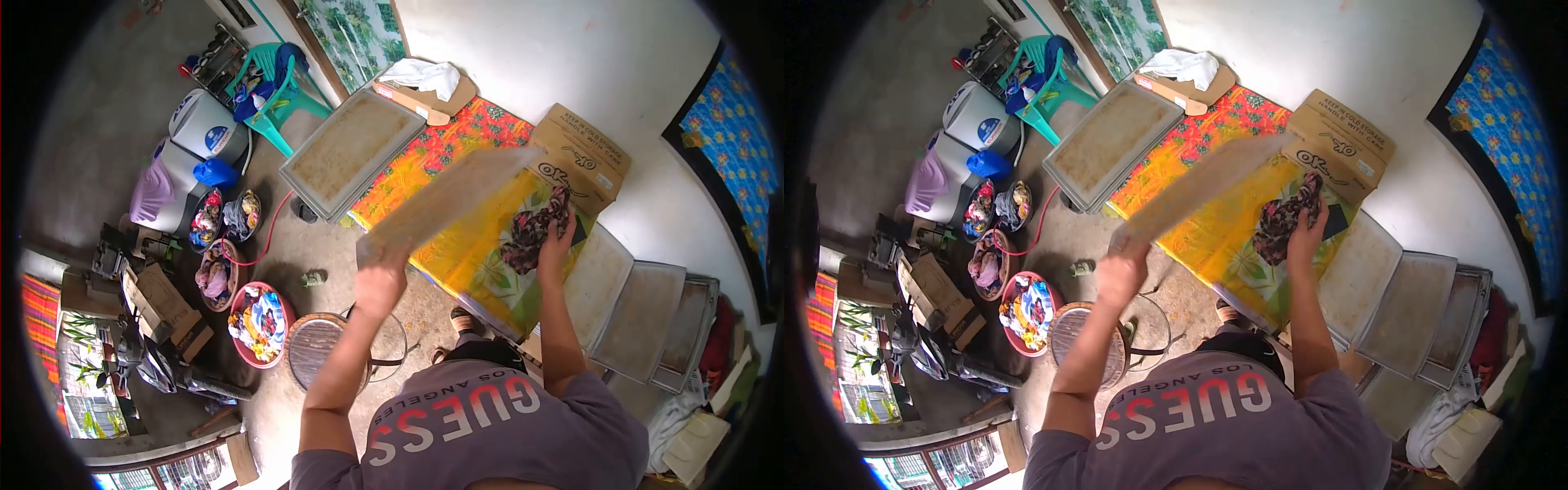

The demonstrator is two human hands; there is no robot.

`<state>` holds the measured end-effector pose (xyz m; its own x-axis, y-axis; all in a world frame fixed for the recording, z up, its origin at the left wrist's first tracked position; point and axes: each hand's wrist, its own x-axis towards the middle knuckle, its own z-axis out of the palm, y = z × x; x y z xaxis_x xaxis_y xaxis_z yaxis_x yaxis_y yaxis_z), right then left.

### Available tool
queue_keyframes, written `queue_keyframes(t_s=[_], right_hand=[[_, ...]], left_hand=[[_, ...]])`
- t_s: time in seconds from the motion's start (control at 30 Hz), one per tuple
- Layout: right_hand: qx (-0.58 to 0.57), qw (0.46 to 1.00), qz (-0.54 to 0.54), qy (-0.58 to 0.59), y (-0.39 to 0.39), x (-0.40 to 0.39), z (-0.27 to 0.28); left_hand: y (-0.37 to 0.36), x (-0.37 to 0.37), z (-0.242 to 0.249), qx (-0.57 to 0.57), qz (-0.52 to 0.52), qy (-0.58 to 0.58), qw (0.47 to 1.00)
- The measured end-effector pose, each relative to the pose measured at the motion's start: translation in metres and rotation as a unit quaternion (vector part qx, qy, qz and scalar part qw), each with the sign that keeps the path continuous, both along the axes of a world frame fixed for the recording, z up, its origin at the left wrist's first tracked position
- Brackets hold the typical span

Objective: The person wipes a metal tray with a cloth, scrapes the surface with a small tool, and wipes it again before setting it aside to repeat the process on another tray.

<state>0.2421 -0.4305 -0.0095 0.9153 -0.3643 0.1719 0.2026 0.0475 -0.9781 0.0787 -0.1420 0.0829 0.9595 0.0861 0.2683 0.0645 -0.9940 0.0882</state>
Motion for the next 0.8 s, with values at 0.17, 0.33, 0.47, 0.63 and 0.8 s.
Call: queue_keyframes(t_s=[0.17,0.33,0.47,0.63,0.8], right_hand=[[-0.067,0.991,0.065,-0.097,0.058,-0.019,0.006],[-0.090,0.959,0.187,-0.191,0.164,-0.054,0.022],[-0.175,0.932,0.216,-0.232,0.245,-0.074,0.019],[-0.139,0.943,0.124,-0.275,0.272,-0.028,0.063],[-0.033,0.968,0.039,-0.245,0.263,0.074,0.086]], left_hand=[[0.052,0.047,0.069,-0.101,0.040,0.077,0.991],[0.076,0.070,0.066,-0.095,0.069,0.023,0.993],[0.039,0.078,0.078,-0.084,0.160,0.016,0.983],[0.029,0.081,0.070,-0.017,0.178,-0.037,0.983],[0.029,0.081,0.058,0.040,0.153,-0.088,0.983]])
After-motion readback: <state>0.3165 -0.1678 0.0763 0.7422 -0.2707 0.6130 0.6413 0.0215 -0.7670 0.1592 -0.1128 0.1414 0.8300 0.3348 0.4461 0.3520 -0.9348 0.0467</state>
